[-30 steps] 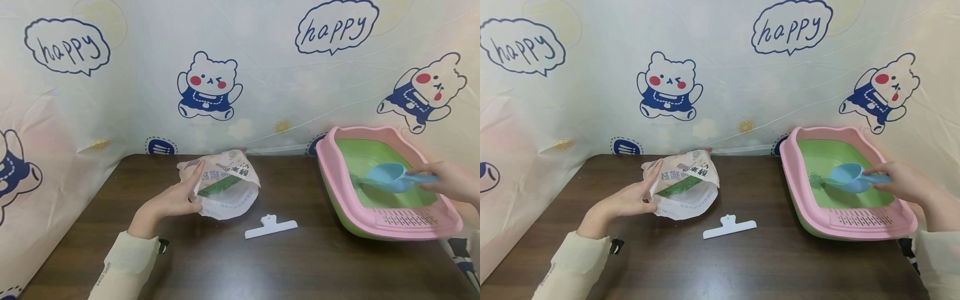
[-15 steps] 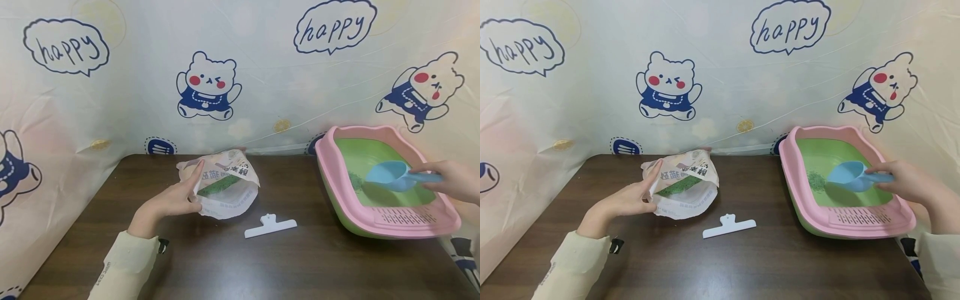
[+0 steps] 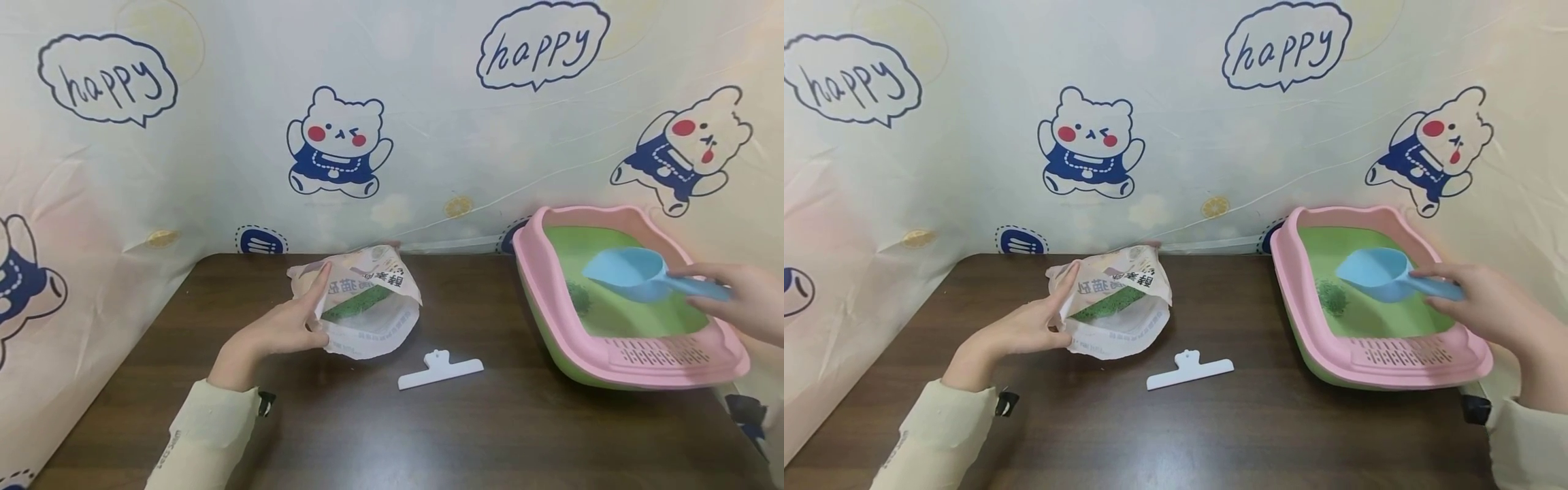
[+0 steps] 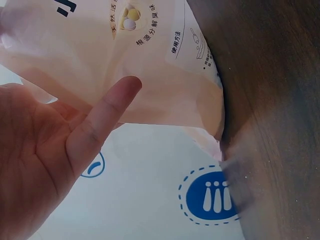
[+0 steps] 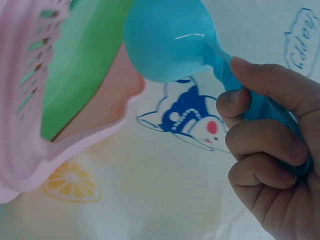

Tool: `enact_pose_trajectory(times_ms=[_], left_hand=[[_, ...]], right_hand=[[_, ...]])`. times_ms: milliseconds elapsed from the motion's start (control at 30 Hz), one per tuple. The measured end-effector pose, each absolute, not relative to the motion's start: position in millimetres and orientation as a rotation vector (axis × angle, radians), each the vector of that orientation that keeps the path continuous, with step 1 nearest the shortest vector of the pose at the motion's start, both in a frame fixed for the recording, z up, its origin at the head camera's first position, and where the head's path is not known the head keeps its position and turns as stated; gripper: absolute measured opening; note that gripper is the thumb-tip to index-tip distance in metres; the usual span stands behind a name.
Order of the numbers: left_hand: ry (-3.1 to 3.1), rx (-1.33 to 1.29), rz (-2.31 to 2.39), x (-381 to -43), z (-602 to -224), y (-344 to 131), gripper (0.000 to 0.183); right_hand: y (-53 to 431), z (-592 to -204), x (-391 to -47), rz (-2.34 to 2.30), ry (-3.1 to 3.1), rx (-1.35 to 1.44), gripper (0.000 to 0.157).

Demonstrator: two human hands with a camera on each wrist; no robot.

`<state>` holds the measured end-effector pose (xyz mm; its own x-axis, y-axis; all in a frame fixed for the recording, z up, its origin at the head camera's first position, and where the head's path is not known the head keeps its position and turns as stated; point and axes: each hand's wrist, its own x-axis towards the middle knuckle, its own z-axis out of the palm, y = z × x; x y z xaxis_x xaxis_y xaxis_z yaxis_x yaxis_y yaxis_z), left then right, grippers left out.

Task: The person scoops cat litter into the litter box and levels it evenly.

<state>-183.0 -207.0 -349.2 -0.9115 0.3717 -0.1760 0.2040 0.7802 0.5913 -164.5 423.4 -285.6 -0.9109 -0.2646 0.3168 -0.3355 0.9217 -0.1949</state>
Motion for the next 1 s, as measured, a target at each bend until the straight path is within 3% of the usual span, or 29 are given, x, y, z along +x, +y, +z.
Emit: enact_pose_trajectory(times_ms=[367, 1000], left_hand=[[2.735, 0.505, 0.864, -180, -354, -208, 0.116], [2.77, 0.507, 0.882, -172, -350, -207, 0.119]], right_hand=[[395, -274, -143, 0.498, -2.684, 0.349, 0.034], [332, -285, -137, 0.585, -2.622, 0.535, 0.041]])
